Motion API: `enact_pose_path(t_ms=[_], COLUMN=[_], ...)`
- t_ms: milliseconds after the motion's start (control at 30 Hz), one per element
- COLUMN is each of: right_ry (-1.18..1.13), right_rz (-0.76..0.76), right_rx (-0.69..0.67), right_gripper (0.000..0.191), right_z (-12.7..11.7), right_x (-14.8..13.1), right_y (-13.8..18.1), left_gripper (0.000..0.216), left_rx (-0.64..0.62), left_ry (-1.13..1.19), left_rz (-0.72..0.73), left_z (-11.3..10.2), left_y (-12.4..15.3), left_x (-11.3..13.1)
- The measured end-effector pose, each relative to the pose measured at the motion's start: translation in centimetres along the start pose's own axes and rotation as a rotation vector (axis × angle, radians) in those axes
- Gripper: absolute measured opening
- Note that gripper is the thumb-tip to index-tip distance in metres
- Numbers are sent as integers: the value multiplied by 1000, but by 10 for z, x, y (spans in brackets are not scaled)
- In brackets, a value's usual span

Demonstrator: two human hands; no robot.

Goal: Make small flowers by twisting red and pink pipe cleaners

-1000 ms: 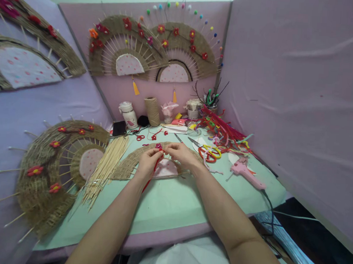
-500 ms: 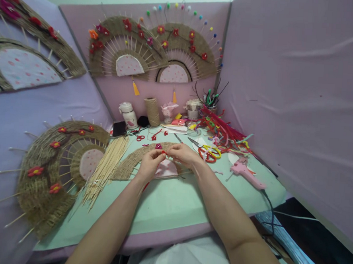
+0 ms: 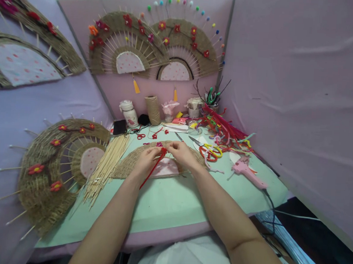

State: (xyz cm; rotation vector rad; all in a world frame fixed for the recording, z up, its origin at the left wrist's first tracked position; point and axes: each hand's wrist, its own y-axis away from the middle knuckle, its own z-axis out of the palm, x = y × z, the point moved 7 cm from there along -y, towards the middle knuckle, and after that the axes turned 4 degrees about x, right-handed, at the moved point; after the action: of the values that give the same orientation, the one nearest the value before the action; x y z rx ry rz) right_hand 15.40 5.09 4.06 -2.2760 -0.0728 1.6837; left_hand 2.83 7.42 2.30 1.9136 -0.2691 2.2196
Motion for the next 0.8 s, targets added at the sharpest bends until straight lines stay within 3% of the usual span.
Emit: enact_pose_path(t_ms=[67, 367, 633, 800], right_ry=[16, 65, 18, -3], right_rz=[-16, -40, -11, -38], right_rx=[-22, -62, -21, -17], right_gripper=[21, 23, 31, 28], right_z=[1, 8, 5, 8], right_x=[-2, -8, -5, -6], right_y=[0, 2, 2, 2], left_gripper=[21, 17, 22, 19], left_rx=[-16, 61, 131, 185], left_ry=[45, -192, -36, -13], left_rz=[-34, 42, -47, -17], left_z=[0, -7, -13, -15], left_y=[2, -1, -3, -4], left_x=[2, 0, -2, 0])
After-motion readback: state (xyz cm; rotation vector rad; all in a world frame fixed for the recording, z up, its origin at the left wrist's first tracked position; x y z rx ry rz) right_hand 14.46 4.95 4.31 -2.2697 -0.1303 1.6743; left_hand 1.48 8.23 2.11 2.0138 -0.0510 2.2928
